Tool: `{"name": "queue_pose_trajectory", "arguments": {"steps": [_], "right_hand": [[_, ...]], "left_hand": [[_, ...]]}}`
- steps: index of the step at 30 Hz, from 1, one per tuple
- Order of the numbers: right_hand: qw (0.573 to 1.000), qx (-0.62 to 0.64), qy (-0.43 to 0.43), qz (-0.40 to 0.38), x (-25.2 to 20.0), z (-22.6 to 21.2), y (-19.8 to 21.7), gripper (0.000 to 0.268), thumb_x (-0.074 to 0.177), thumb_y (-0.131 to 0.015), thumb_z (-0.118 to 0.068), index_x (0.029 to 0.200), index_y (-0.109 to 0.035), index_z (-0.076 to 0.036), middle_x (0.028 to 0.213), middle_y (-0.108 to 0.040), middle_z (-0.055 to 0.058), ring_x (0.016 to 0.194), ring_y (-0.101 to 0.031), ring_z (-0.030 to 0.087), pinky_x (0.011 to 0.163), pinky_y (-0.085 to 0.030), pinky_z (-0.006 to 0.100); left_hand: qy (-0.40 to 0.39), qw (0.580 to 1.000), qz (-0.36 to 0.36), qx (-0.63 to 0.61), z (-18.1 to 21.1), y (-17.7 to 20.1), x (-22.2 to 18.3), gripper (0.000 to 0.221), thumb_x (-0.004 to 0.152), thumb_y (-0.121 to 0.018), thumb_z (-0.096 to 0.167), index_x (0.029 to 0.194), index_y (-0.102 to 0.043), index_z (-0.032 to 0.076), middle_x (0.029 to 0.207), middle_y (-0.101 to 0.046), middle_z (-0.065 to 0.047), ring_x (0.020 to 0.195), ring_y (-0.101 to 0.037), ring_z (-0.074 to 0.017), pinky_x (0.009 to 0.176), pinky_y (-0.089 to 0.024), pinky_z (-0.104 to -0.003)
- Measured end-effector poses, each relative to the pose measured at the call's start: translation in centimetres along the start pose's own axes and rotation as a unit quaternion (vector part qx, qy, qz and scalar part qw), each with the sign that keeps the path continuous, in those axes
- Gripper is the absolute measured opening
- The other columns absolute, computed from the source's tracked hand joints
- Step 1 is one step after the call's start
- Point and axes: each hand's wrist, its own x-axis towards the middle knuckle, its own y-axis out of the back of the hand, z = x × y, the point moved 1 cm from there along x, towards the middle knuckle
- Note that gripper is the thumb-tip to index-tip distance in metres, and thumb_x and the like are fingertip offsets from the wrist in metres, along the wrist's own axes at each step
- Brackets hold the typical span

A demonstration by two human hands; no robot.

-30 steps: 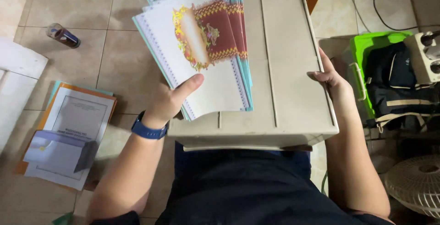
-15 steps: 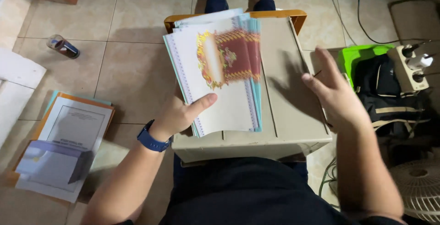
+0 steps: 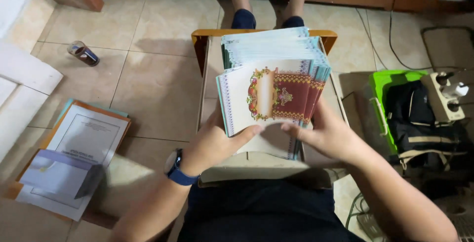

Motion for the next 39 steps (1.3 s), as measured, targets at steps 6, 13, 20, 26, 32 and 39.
{"name": "queue_pose_trajectory", "arguments": {"steps": [6, 13, 20, 26, 32, 39], "right_hand": [[0.993, -0.035, -0.109, -0.035, 1.0, -0.5, 0.0, 0.092, 0.069, -0.092, -0.028, 0.142, -0.043, 0.000, 0.130, -0.062, 0.029, 0.124, -0.060, 0.050, 0.107, -0.042, 0.067], [0.998, -0.013, -0.048, 0.036, 1.1, 2.4, 1.0, 0.076, 0.068, -0.093, -0.015, 0.134, -0.058, -0.001, 0.121, -0.070, 0.021, 0.120, -0.066, 0.035, 0.105, -0.048, 0.054], [0.997, -0.027, -0.057, -0.038, -0.1, 3.9, -0.6, 0.058, 0.073, -0.091, -0.017, 0.123, -0.070, 0.001, 0.116, -0.075, 0.026, 0.113, -0.069, 0.037, 0.100, -0.052, 0.059], [0.988, -0.034, -0.143, 0.043, 0.8, 0.3, -1.2, 0.054, 0.072, -0.093, -0.023, 0.119, -0.073, -0.004, 0.112, -0.077, 0.020, 0.111, -0.070, 0.033, 0.101, -0.052, 0.053], [0.969, 0.120, -0.190, 0.100, 2.3, -3.9, -0.5, 0.046, 0.066, -0.090, -0.015, 0.107, -0.071, -0.003, 0.091, -0.075, 0.011, 0.086, -0.071, 0.022, 0.087, -0.059, 0.043], [0.882, 0.286, -0.371, 0.044, 5.4, -3.1, -2.1, 0.065, 0.075, -0.077, -0.020, 0.134, -0.060, 0.003, 0.106, -0.069, 0.023, 0.090, -0.071, 0.037, 0.081, -0.057, 0.059]], "left_hand": [[0.036, 0.999, -0.032, 0.002, 0.0, 0.9, -0.2, 0.052, 0.086, -0.075, 0.023, 0.132, -0.057, 0.006, 0.123, -0.071, -0.014, 0.097, -0.075, -0.0290, 0.074, -0.060, -0.036], [0.180, 0.982, -0.056, 0.012, 2.4, 1.3, 3.1, 0.086, 0.086, -0.074, 0.047, 0.149, -0.026, 0.013, 0.133, -0.056, -0.030, 0.122, -0.058, -0.0513, 0.094, -0.056, -0.061], [-0.049, 0.996, -0.058, 0.042, -2.6, -0.1, 0.7, 0.101, 0.080, -0.083, 0.029, 0.155, -0.018, 0.007, 0.150, -0.032, -0.023, 0.131, -0.051, -0.0432, 0.106, -0.050, -0.049], [0.195, 0.978, -0.051, 0.057, 3.0, 1.4, 3.5, 0.080, 0.076, -0.078, 0.056, 0.123, -0.037, 0.005, 0.112, -0.065, -0.033, 0.106, -0.067, -0.0531, 0.084, -0.060, -0.062], [0.149, 0.987, 0.015, -0.058, 2.5, 2.7, 3.3, 0.063, 0.083, -0.074, 0.052, 0.110, -0.048, 0.002, 0.092, -0.069, -0.026, 0.088, -0.076, -0.0440, 0.064, -0.065, -0.052], [0.326, 0.934, -0.049, -0.139, 3.5, 4.7, 2.8, 0.104, 0.083, -0.060, 0.069, 0.152, -0.039, -0.005, 0.147, -0.049, -0.035, 0.141, -0.045, -0.0446, 0.114, -0.036, -0.054]]}}
